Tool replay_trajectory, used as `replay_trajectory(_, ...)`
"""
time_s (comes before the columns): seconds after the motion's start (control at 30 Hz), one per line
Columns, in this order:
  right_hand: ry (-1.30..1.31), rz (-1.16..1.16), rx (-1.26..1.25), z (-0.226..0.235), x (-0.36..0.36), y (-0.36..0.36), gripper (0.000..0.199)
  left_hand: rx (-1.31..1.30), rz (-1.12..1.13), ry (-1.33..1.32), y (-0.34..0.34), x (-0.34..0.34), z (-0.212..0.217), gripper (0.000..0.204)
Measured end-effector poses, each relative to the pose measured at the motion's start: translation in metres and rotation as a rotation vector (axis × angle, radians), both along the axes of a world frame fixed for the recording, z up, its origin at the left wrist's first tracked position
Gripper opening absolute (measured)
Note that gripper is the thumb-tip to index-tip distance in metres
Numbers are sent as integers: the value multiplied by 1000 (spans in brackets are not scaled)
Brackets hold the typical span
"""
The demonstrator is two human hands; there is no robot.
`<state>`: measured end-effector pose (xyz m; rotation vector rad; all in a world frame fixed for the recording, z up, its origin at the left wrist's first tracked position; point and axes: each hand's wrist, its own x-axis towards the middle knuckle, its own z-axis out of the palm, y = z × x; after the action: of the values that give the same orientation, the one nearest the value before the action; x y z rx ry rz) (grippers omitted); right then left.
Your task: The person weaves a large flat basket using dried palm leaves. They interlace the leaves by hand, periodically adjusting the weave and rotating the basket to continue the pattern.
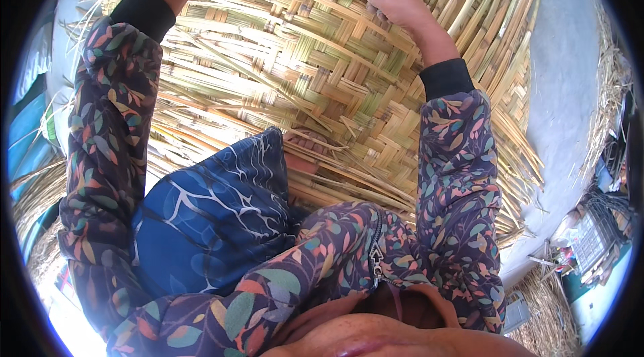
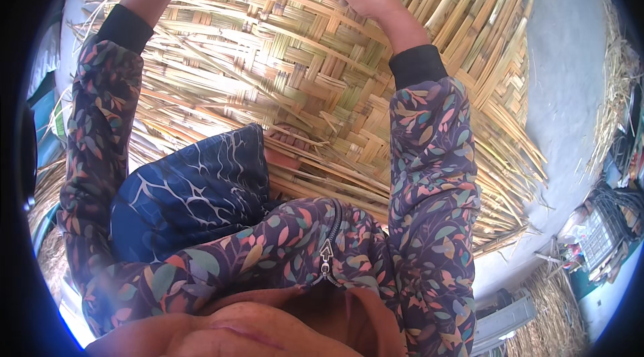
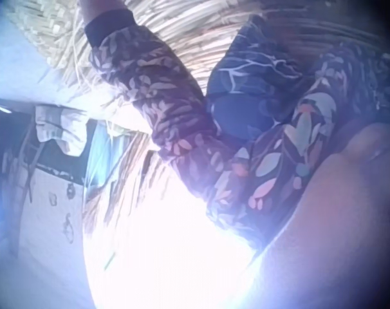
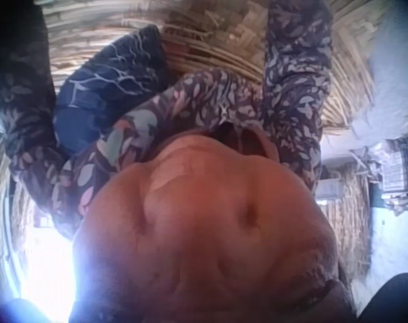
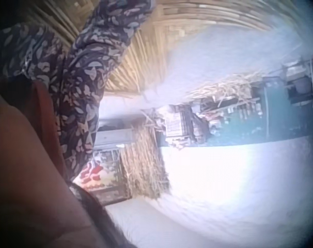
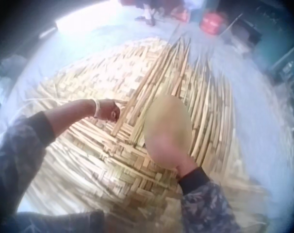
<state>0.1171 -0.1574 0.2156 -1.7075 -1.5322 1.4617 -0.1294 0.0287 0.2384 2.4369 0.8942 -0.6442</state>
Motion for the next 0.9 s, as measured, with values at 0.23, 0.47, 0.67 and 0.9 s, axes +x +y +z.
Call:
replay_trajectory(0.23, -155, 136, 38, -14, -2, -6, 32, -40, 25, -38, -19, 0, 28, 24)
replay_trajectory(0.47, -441, 304, 244, -15, -14, 1, 34, -12, 8, 56, -38, -4, 32, 23)
replay_trajectory(0.67, -511, 337, 165, -36, -13, 12, 32, -261, 201, 195, -16, -5, -2, 25)
replay_trajectory(0.9, -143, 165, -148, -46, 1, 20, 24, 45, 260, -25, -49, -17, -13, 57)
